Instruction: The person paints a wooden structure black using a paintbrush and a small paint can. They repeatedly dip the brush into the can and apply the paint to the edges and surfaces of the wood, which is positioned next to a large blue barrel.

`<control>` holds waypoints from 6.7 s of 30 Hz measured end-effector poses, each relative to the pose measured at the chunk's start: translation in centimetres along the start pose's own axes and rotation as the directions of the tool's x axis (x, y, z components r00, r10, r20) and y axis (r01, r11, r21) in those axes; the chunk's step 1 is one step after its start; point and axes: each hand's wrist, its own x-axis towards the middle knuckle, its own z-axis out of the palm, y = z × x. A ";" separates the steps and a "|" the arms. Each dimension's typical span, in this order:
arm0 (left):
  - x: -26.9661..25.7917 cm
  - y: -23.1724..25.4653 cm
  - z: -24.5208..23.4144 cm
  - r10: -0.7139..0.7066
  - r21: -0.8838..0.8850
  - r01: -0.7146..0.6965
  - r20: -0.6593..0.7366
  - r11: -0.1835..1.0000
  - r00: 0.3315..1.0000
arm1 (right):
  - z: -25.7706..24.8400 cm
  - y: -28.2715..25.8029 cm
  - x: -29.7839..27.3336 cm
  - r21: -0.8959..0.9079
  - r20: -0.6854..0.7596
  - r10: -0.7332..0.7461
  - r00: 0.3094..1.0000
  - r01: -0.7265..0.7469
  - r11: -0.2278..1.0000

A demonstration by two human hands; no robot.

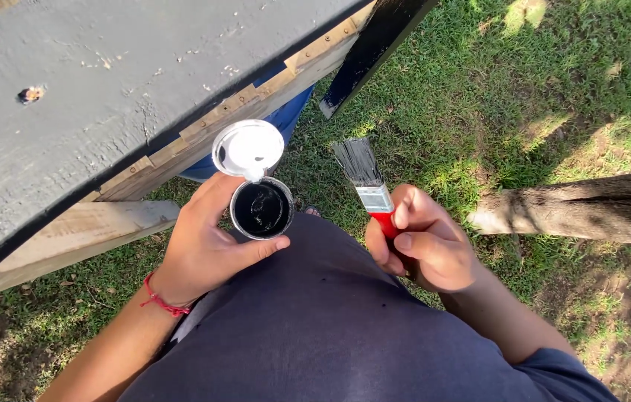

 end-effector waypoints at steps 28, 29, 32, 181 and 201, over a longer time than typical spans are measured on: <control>-1.3 -3.4 1.0 -0.222 0.191 0.232 -0.073 0.954 0.972 | -20.8 14.0 14.1 -0.689 -0.572 -0.360 0.737 -0.193 0.699; -1.4 -3.6 1.1 -0.225 0.192 0.235 -0.073 0.953 0.972 | -20.9 14.4 14.2 -0.687 -0.573 -0.357 0.738 -0.194 0.701; -1.9 -4.0 1.1 -0.213 0.208 0.229 -0.094 0.951 0.972 | -20.8 15.6 13.9 -0.675 -0.587 -0.330 0.739 -0.222 0.703; 8.1 3.3 0.5 0.705 0.273 -0.674 -0.022 0.686 0.709 | 9.0 -6.0 1.4 -0.839 -0.445 -0.478 0.758 -0.165 0.519; 5.9 0.4 1.6 0.455 0.219 -0.430 -0.082 0.876 0.887 | 4.3 -2.7 2.1 -0.191 -0.705 -0.361 0.610 0.327 0.926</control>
